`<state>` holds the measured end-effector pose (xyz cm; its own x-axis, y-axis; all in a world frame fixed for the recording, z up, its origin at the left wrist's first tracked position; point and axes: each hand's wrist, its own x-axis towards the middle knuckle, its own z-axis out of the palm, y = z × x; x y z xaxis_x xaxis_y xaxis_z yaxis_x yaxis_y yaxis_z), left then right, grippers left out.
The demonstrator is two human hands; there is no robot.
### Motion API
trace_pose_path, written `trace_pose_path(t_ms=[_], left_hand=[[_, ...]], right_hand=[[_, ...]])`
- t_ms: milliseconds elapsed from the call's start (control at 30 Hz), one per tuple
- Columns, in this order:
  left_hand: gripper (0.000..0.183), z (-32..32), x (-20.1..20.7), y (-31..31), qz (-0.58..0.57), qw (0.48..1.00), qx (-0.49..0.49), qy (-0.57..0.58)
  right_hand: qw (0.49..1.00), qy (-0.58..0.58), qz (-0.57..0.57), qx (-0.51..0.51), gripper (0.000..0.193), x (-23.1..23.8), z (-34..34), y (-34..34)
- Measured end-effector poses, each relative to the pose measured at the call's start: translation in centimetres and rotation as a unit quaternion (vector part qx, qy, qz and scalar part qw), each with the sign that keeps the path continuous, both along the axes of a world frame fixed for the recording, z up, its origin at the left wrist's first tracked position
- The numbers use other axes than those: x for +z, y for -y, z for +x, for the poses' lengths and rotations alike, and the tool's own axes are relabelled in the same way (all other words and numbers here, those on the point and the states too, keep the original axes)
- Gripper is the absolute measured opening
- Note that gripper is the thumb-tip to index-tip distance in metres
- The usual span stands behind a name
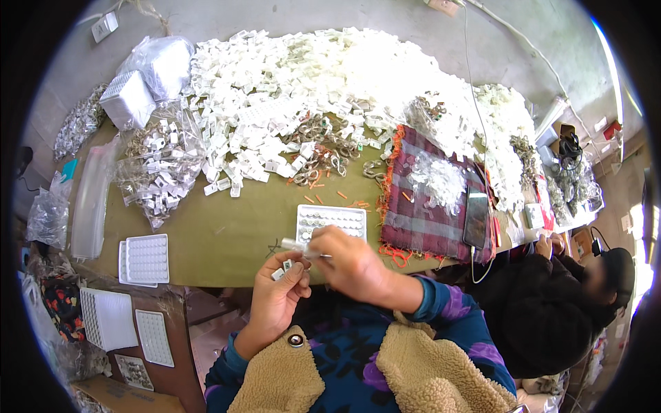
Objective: The person repeatedly picks small white plastic housings and metal contacts from a table, inserts the contacts into the housings, and places the assembled units into a white tray. A smartphone is briefly handled and placed back on the table.
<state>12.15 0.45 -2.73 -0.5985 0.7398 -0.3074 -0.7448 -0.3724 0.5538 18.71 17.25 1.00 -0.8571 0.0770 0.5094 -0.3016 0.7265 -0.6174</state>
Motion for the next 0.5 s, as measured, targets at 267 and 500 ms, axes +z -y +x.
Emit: trace_pose_path(t_ms=[267,500], left_hand=[[0.020,0.2,-1.3,0.4,0.029,0.999,0.016,0.002],[0.020,-1.1,-0.9,1.2,0.030,0.997,0.054,-0.045]], right_hand=[[0.984,-0.022,0.165,0.060,0.024,1.2,0.0,1.7],[0.983,0.071,-0.029,0.166,0.028,1.1,-1.7,-0.2]])
